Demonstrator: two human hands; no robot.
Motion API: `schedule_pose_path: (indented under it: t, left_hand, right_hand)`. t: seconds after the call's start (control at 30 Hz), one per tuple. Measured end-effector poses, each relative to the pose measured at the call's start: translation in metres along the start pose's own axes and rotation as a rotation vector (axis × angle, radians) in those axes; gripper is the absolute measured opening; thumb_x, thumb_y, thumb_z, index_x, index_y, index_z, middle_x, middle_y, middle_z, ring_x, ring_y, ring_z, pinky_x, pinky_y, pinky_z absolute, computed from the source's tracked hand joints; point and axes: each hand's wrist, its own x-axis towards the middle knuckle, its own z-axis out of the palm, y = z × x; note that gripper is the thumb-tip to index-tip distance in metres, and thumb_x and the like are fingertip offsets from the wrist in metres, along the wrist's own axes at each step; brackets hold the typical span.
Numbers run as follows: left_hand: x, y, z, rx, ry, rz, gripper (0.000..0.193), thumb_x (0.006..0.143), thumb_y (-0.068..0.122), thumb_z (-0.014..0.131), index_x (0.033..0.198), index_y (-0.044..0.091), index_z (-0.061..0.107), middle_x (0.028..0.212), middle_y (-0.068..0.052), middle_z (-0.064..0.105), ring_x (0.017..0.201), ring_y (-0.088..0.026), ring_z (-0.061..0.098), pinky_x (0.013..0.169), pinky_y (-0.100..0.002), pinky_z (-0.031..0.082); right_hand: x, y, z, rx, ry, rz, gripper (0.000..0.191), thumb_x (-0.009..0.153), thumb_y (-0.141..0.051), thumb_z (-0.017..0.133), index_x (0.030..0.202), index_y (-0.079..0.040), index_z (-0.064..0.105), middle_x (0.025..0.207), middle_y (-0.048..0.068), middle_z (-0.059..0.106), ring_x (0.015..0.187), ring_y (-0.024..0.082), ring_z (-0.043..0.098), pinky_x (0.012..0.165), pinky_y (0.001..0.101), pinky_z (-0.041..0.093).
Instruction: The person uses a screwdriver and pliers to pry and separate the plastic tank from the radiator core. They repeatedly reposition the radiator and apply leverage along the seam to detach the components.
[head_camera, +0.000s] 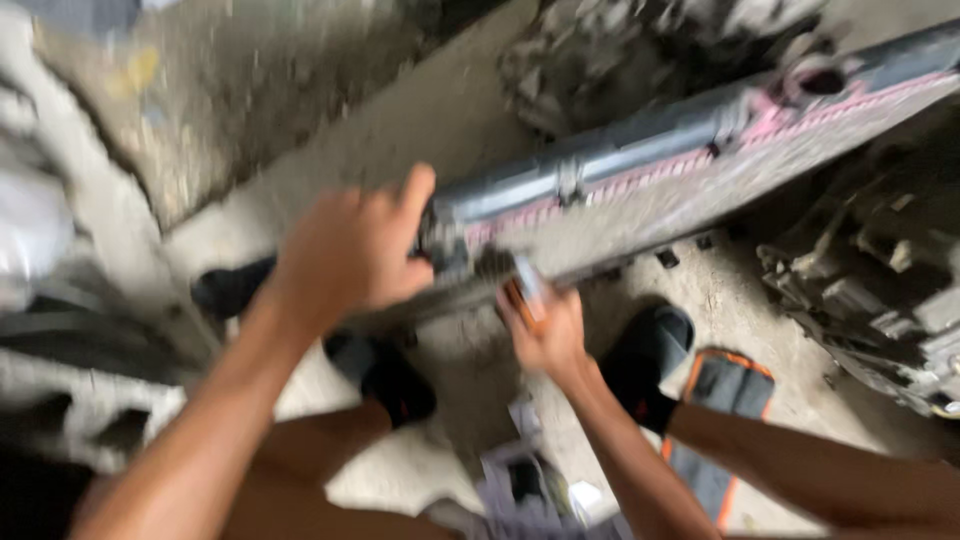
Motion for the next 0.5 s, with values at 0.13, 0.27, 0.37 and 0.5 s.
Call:
schedule_pose_path:
  t: [0.13,0.27,0.37,0.5]
  left_hand:
    - [-0.001,0.001,0.0,-0.047,-0.067,-0.048,0.067,0.071,0.029,0.077,0.124,0.0,0.047,0.072,-0.022,0.068,0.064,-0.045,0.067,0.058,-0.054,0.054]
    - [0.003,0.002,-0.001,-0.024,-0.115,-0.05,0.063,0.068,0.026,0.076,0.121,0.005,0.048,0.075,-0.022,0.07,0.067,-0.045,0.068,0.061,-0.054,0.055]
    - [0.006,0.002,-0.001,-0.077,-0.136,-0.124,0.059,0.071,0.025,0.077,0.119,0.005,0.048,0.081,-0.022,0.071,0.069,-0.044,0.069,0.061,-0.054,0.055]
    - [0.007,0.003,0.001,-0.08,-0.143,-0.109,0.063,0.063,0.024,0.079,0.115,0.007,0.049,0.079,-0.023,0.071,0.068,-0.045,0.069,0.062,-0.054,0.055]
  right_hand:
    - [-0.003,0.002,-0.003,-0.469,0.008,-0.145,0.024,0.079,-0.016,0.071,0.101,-0.008,0.074,0.086,0.011,0.075,0.074,0.028,0.072,0.059,0.0409,0.05]
    - [0.004,-0.001,-0.008,-0.136,0.151,0.15,0.008,0.092,-0.018,0.07,0.096,-0.013,0.074,0.084,0.01,0.074,0.074,0.024,0.073,0.067,0.0363,0.058]
    - [0.007,-0.004,-0.019,-0.119,0.019,0.285,0.011,0.09,-0.018,0.072,0.095,-0.008,0.072,0.08,0.015,0.072,0.07,0.028,0.072,0.063,0.037,0.056]
    - [0.013,-0.003,-0.032,0.115,0.226,-0.081,0.008,0.094,-0.014,0.066,0.098,-0.008,0.067,0.091,0.016,0.075,0.078,0.027,0.076,0.074,0.0361,0.06]
